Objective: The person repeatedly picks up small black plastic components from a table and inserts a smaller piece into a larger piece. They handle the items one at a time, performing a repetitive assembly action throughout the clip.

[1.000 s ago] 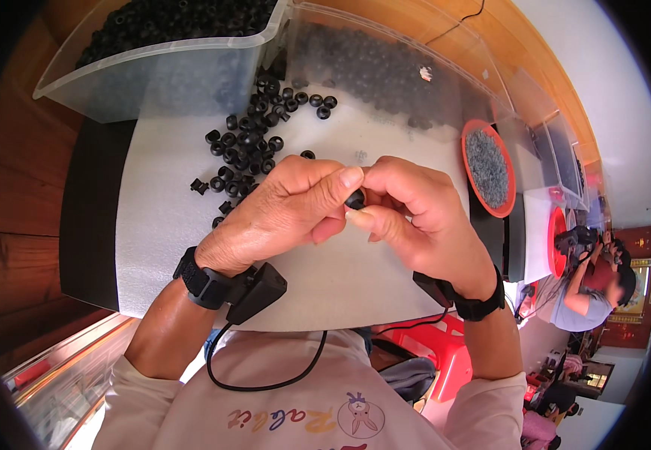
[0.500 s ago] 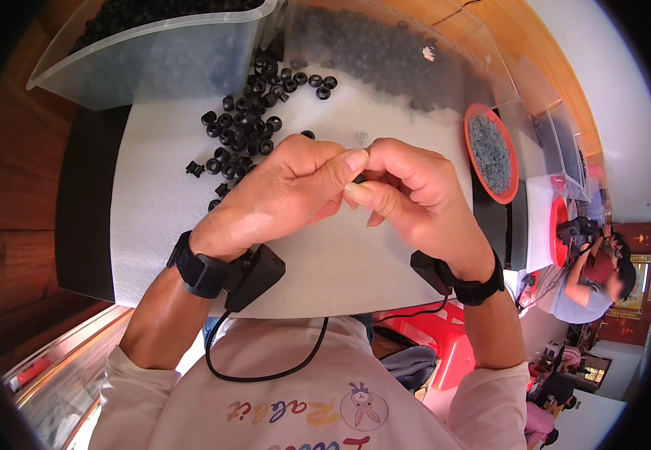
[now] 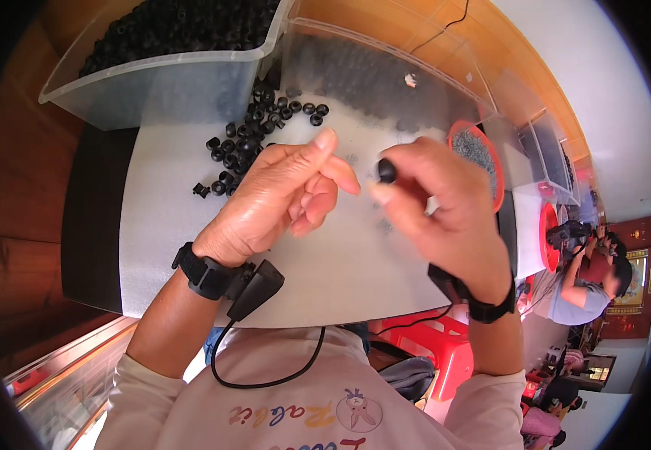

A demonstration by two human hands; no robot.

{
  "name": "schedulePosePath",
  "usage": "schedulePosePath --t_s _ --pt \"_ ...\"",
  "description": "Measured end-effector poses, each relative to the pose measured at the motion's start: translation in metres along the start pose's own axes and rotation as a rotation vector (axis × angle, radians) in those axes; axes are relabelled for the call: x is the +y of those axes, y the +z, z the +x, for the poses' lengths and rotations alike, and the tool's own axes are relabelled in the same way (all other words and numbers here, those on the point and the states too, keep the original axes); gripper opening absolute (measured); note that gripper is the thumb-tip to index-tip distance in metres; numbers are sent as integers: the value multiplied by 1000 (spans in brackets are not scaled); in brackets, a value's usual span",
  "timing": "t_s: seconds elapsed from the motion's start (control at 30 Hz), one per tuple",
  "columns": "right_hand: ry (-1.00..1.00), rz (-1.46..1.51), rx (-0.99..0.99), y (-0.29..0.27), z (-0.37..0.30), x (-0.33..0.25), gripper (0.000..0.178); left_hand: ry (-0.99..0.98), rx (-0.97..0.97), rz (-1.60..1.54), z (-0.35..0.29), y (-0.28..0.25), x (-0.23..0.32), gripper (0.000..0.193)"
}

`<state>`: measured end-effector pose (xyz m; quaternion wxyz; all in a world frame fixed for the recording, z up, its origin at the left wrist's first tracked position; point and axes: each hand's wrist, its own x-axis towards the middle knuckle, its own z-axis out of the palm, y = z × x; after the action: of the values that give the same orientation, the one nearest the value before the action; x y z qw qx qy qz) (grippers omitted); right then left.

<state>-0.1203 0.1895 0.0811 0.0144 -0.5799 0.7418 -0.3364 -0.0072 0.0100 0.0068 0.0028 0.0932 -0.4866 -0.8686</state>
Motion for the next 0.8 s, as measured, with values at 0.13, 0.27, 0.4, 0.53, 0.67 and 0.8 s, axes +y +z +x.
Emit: schedulePosePath --t_s 0.13,0.27,0.4,0.53,0.67,0.8 --pt "139 -246 112 -44 28 16 26 106 -19 -150 4 -8 3 61" --pt "247 -336 132 -74 76 70 34 166 -11 -272 6 -15 5 57" --pt "154 -330 278 -65 89 97 36 269 25 -356 -1 -19 18 52" --pt "111 -31 151 -16 79 51 30 381 29 -446 -24 -29 37 47" --pt "-235 -235 -168 49 65 12 22 538 -66 -475 -49 -36 60 44" --pt "-395 -147 -283 114 56 -23 36 635 -85 -449 -72 -45 77 40"
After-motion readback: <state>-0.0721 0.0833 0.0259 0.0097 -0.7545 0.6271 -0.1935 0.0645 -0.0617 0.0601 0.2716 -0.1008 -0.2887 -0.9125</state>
